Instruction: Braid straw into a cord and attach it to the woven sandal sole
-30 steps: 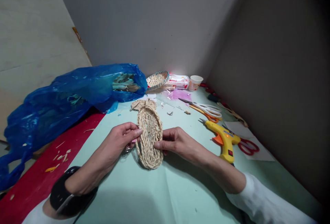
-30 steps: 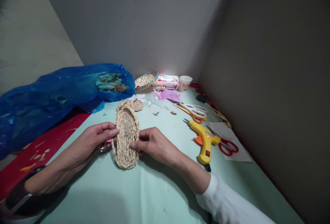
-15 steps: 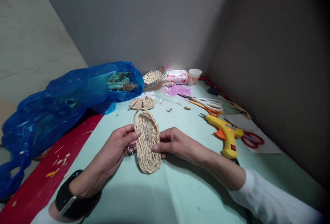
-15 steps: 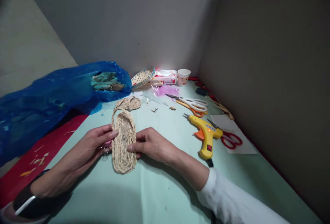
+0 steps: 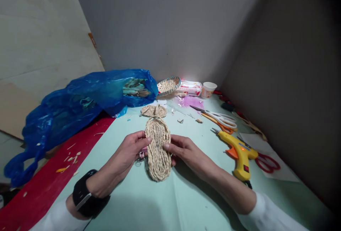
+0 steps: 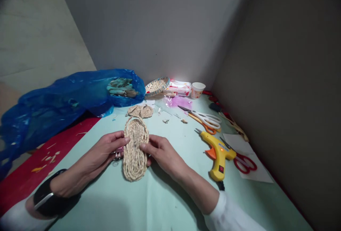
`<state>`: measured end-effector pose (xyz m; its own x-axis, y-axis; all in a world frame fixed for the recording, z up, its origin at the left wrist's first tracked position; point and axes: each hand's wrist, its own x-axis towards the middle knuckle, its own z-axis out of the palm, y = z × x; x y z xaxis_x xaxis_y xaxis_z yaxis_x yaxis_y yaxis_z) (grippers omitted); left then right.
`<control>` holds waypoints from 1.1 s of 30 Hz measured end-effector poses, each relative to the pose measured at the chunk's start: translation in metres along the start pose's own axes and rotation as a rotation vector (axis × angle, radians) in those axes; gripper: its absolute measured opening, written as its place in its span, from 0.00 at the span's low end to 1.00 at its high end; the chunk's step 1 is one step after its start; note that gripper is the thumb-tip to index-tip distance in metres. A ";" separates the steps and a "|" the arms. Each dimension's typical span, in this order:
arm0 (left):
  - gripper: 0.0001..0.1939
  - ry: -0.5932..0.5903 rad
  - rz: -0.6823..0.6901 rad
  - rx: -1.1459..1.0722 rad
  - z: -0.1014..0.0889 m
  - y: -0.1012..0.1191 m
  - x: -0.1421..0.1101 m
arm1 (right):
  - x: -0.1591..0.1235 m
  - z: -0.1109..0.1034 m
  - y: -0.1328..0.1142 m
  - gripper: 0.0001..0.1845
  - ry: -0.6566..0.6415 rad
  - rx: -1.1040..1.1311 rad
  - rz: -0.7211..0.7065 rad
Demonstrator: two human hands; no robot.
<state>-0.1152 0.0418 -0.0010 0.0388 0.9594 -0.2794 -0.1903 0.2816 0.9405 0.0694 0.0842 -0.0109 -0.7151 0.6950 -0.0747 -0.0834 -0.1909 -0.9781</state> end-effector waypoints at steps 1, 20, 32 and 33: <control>0.13 0.004 0.005 -0.001 0.000 -0.001 0.000 | 0.001 0.000 0.002 0.18 0.033 -0.009 -0.016; 0.10 0.010 0.063 0.031 -0.003 -0.008 0.002 | 0.005 0.001 0.004 0.22 0.104 -0.121 0.083; 0.11 -0.016 0.054 -0.014 -0.002 -0.008 0.000 | 0.003 0.001 0.008 0.20 0.195 -0.036 0.047; 0.12 -0.013 0.050 -0.014 -0.002 -0.008 0.000 | 0.004 0.001 0.008 0.21 0.197 -0.041 0.044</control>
<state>-0.1154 0.0396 -0.0092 0.0413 0.9725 -0.2291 -0.2058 0.2326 0.9505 0.0657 0.0845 -0.0189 -0.5677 0.8095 -0.1499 -0.0238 -0.1982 -0.9799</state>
